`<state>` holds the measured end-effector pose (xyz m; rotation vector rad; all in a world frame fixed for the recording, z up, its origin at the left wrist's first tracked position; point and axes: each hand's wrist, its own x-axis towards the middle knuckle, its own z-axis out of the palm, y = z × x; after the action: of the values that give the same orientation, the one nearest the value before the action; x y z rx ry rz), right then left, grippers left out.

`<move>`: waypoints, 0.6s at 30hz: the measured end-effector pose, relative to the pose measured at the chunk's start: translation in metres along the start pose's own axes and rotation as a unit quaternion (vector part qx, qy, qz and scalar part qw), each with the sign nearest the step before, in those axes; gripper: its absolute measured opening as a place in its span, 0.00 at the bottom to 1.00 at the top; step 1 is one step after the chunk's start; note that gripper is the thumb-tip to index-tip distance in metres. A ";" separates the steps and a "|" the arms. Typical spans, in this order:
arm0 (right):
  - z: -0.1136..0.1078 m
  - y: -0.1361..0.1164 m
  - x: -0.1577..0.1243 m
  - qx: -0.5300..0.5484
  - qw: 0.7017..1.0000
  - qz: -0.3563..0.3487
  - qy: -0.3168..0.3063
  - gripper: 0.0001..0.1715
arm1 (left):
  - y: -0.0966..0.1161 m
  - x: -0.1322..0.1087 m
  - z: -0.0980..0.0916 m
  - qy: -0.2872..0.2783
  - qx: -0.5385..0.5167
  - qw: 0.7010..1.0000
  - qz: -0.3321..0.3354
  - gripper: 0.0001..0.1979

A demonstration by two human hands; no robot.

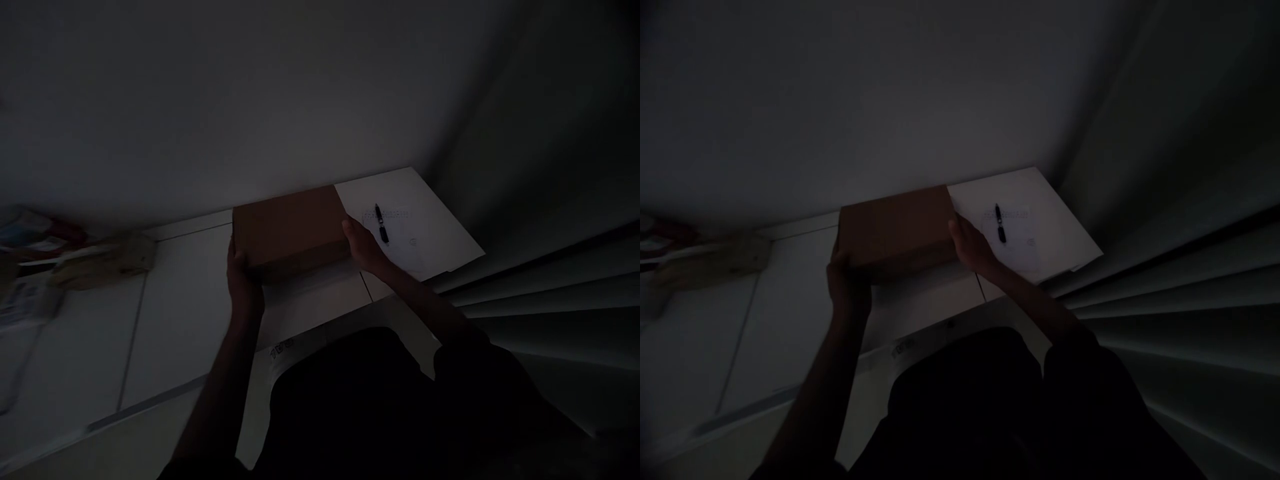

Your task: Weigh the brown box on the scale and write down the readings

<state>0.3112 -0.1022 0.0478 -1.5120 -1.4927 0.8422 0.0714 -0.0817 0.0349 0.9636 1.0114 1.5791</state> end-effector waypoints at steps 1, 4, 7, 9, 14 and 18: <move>0.000 0.000 0.000 0.000 1.000 0.001 0.000 0.50 | 0.000 0.000 0.000 0.001 -0.001 1.000 -0.004 0.30; -0.001 -0.001 -0.001 -0.001 1.000 -0.006 -0.002 0.50 | -0.001 0.000 0.000 0.001 -0.005 1.000 -0.006 0.30; -0.002 -0.003 -0.002 0.004 1.000 -0.010 -0.012 0.50 | -0.001 0.000 0.000 -0.007 -0.009 1.000 -0.004 0.29; -0.002 -0.002 -0.003 0.006 1.000 -0.010 -0.018 0.49 | 0.000 0.000 0.000 -0.006 -0.008 1.000 -0.001 0.29; -0.002 -0.003 -0.004 0.003 1.000 -0.016 -0.005 0.49 | -0.001 -0.001 0.000 0.005 -0.001 1.000 0.002 0.30; -0.003 -0.001 -0.004 -0.004 1.000 -0.007 -0.005 0.50 | -0.006 0.001 -0.006 0.004 0.036 0.999 0.017 0.28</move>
<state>0.3129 -0.1064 0.0490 -1.5037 -1.5141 0.8376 0.0676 -0.0804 0.0278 1.0284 1.0682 1.5840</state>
